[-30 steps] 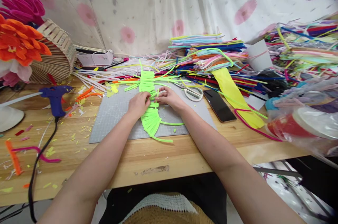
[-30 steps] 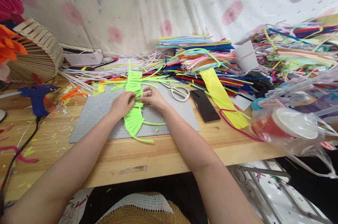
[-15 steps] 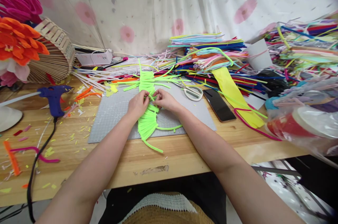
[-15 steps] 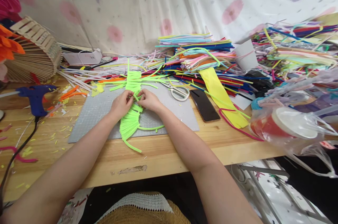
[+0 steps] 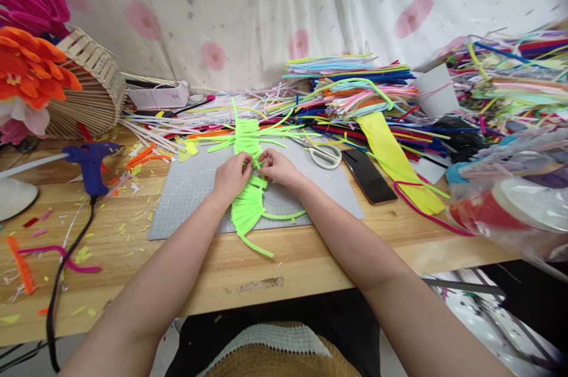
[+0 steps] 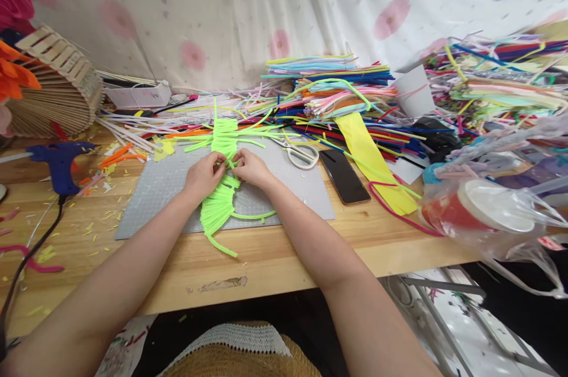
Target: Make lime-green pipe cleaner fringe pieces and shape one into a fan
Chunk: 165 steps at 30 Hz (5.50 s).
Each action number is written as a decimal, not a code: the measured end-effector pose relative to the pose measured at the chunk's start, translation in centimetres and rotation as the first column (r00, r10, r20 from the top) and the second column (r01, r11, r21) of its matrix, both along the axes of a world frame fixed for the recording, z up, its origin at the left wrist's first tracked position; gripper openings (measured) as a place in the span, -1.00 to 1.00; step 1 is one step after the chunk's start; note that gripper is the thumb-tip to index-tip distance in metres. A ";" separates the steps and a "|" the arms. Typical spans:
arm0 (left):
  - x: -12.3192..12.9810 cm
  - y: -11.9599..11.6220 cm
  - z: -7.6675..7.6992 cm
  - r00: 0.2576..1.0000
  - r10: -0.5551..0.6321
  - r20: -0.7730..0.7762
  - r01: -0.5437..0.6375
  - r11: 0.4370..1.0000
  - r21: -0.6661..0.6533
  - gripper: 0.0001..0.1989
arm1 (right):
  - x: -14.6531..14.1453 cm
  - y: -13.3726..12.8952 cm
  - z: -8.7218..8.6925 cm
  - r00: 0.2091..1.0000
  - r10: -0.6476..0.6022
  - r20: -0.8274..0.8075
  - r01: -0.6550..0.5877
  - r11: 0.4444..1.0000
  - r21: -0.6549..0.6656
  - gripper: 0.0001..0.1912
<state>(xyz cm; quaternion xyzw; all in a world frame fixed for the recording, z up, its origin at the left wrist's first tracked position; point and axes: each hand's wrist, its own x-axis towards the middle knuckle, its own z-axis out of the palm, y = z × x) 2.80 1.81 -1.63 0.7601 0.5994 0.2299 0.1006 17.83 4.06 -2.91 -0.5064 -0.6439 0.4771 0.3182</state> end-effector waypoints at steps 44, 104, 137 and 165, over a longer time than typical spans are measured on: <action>-1.1 -0.7 -0.1 0.973 -0.186 -0.139 0.198 0.977 0.074 -0.70 | -0.7 -0.5 0.0 0.918 -0.354 -0.177 0.379 0.916 0.131 -0.89; -0.9 0.3 0.8 0.923 -0.201 -0.328 0.197 0.979 -0.045 -0.77 | -0.2 0.1 -0.8 0.987 -0.106 -0.119 0.126 0.977 0.175 -0.71; -0.2 -1.3 0.3 0.991 -0.087 -0.103 0.094 0.994 0.062 -0.83 | -0.3 -0.8 1.3 0.979 -0.130 0.158 0.123 0.991 0.058 -0.95; -0.2 -0.4 0.8 0.981 0.017 -0.194 -0.011 0.999 0.030 -0.81 | 0.1 0.2 0.3 0.948 -0.189 -0.255 0.184 0.982 -0.046 -0.84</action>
